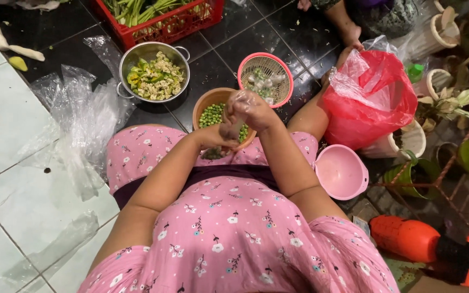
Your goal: The person sorts and packs green peas by hand into small clear plastic bags, taking them from a wooden bowl while sitting on the floor surrounded by other food items.
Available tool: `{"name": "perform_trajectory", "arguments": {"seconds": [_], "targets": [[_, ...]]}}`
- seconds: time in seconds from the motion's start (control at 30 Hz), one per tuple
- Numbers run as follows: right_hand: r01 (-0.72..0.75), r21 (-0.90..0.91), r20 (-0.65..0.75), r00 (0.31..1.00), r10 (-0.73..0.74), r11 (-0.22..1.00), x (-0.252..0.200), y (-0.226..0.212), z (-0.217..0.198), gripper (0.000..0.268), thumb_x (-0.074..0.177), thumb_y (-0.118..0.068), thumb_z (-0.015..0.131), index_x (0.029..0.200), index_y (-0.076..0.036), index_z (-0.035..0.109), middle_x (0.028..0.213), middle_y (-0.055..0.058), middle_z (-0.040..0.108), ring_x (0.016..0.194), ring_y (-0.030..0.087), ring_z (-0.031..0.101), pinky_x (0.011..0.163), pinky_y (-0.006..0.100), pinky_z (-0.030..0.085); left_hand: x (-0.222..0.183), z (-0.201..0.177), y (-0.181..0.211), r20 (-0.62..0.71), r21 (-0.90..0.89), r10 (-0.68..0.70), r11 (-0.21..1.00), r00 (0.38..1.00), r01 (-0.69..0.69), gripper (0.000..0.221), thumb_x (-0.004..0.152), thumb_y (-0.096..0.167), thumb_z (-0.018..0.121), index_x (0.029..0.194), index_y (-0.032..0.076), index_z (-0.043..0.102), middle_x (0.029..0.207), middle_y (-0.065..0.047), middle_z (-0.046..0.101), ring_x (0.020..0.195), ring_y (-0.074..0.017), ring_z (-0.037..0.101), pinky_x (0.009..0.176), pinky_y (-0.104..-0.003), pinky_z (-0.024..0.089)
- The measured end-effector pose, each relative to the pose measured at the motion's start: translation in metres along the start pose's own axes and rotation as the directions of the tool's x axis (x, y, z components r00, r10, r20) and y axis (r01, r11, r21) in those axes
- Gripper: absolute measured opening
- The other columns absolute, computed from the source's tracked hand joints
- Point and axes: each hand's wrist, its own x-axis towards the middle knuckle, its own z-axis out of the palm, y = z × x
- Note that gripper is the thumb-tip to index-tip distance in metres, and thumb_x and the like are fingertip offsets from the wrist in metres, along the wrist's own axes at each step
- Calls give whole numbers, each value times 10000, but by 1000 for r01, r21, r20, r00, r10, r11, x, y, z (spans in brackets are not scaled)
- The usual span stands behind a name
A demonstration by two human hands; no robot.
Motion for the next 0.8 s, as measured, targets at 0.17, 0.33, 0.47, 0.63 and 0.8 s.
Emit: {"name": "perform_trajectory", "arguments": {"seconds": [0.17,0.33,0.47,0.63,0.8], "targets": [[261,28,-72,963,-259,965,15,-26,-31,287,995,-201,588,948,79,554,654,254,563,643,419,685,670,456,562,-6,-2,1,-70,-396,-16,918,997,-13,231,983,107,707,785,21,626,592,-45,511,409,-127,469,462,-325,533],[598,-472,-145,672,-727,647,-3,-82,0,198,1061,-115,537,969,57,570,909,246,572,915,408,626,882,464,531,2,-24,-33,-56,-270,5,963,998,-20,423,1043,274,624,700,41,542,442,-22,339,299,-148,449,596,-363,626],[521,-852,497,836,-231,49,-25,-83,62,426,770,-205,864,1147,-78,711,1224,126,696,1259,352,587,1108,527,371,-11,-14,-9,-69,-80,-49,996,996,43,352,1022,280,629,782,27,579,537,-45,409,404,-194,488,714,-399,615],[455,-795,455,885,101,-402,-28,-64,64,415,816,-196,779,1216,-136,688,1227,115,698,1444,341,453,1196,665,180,-31,12,45,-143,338,-13,939,990,62,366,892,219,723,1156,-35,732,1019,-220,761,914,-359,719,938,-475,549],[360,-809,218,918,333,-464,-29,-43,-4,217,857,-59,570,986,-174,700,675,69,702,617,291,724,570,454,544,-26,-13,11,-227,335,-68,931,971,143,123,831,197,828,906,106,792,652,-14,736,551,-128,677,545,-261,532]]}}
